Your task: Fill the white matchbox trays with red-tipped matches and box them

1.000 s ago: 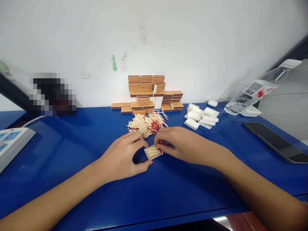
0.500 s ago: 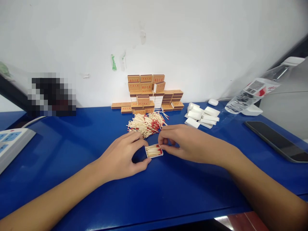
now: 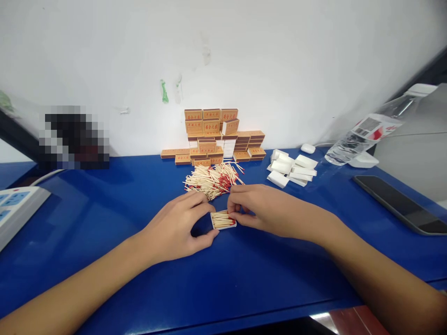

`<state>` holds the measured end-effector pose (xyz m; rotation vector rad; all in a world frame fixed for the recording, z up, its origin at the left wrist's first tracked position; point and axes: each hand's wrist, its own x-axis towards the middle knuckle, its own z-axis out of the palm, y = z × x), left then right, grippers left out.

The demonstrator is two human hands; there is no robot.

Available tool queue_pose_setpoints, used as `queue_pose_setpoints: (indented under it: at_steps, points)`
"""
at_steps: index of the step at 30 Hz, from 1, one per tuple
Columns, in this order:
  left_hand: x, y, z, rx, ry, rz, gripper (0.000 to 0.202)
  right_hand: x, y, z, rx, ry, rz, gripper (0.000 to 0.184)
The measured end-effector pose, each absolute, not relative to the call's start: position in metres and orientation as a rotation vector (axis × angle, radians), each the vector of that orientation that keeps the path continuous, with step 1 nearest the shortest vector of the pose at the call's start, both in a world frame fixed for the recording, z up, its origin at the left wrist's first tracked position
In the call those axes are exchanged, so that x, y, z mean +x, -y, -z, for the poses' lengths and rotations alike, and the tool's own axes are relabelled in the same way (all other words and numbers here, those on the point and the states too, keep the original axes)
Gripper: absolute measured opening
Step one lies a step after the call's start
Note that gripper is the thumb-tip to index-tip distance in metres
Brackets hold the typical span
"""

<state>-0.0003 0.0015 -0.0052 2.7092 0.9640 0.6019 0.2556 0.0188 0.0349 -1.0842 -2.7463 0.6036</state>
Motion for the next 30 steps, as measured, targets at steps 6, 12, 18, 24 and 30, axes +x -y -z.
queue_pose_setpoints:
  at_steps: [6, 12, 18, 24, 30]
  points:
    - [-0.001, -0.002, 0.005, 2.719, -0.969, -0.579, 0.026, 0.257, -0.017, -0.034, -1.126, 2.746, -0.612, 0.010]
    - [0.000, -0.003, 0.004, 2.724, -0.966, -0.568, 0.025, 0.257, -0.016, -0.030, -1.107, 2.780, -0.570, 0.012]
    - [-0.002, -0.003, 0.005, 2.730, -0.963, -0.563, 0.026, 0.254, -0.013, -0.032, -1.119, 2.738, -0.593, 0.011]
    - [-0.001, -0.002, 0.005, 2.716, -0.965, -0.587, 0.026, 0.260, -0.024, -0.035, -1.191, 2.666, -0.457, 0.012]
    - [0.000, -0.001, 0.006, 2.703, -0.942, -0.594, 0.027, 0.285, -0.067, -0.024, -1.703, 2.216, -0.302, 0.011]
